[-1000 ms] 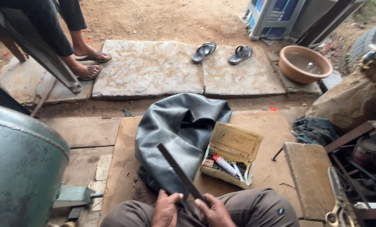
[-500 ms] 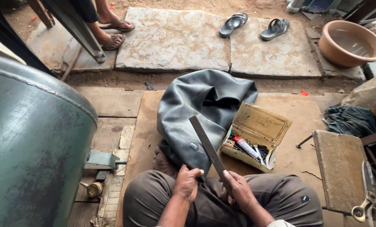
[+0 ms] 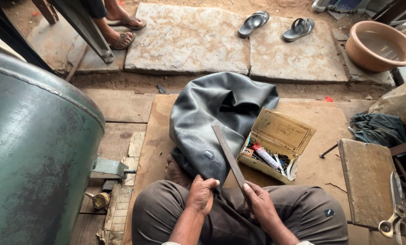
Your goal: Repairing a puncture in a large rubber tire inner tube using a file and adhesive.
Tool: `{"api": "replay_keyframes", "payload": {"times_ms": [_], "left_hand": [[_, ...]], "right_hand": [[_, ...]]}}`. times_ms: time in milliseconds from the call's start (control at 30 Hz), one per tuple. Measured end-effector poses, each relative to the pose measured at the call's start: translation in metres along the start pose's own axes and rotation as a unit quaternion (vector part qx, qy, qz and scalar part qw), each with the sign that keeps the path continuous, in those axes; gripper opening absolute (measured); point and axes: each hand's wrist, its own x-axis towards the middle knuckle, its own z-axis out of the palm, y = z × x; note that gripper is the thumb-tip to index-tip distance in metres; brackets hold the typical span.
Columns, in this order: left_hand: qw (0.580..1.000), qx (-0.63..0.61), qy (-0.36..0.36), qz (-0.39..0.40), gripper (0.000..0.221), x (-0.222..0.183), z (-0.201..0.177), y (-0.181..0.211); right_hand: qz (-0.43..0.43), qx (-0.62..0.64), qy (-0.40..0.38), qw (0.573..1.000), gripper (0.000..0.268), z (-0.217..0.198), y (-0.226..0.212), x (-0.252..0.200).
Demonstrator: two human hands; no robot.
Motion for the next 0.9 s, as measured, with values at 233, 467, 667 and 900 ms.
{"api": "replay_keyframes", "payload": {"times_ms": [233, 467, 667, 900], "left_hand": [[1.000, 0.001, -0.014, 0.017, 0.058, -0.010, 0.014, 0.010], [0.999, -0.018, -0.010, 0.050, 0.064, -0.004, 0.007, 0.023], [0.998, -0.026, 0.007, 0.051, 0.053, 0.050, -0.053, -0.048], [0.999, -0.006, 0.034, 0.002, 0.048, 0.014, -0.012, -0.003]], "right_hand": [[-0.094, -0.060, 0.043, 0.993, 0.043, -0.051, 0.091, 0.028], [-0.034, 0.135, 0.022, 0.990, 0.042, -0.061, 0.181, 0.085], [-0.042, 0.164, 0.024, 0.985, 0.043, -0.062, 0.170, 0.089], [-0.137, 0.104, 0.007, 0.985, 0.047, -0.094, 0.176, 0.078]]}}
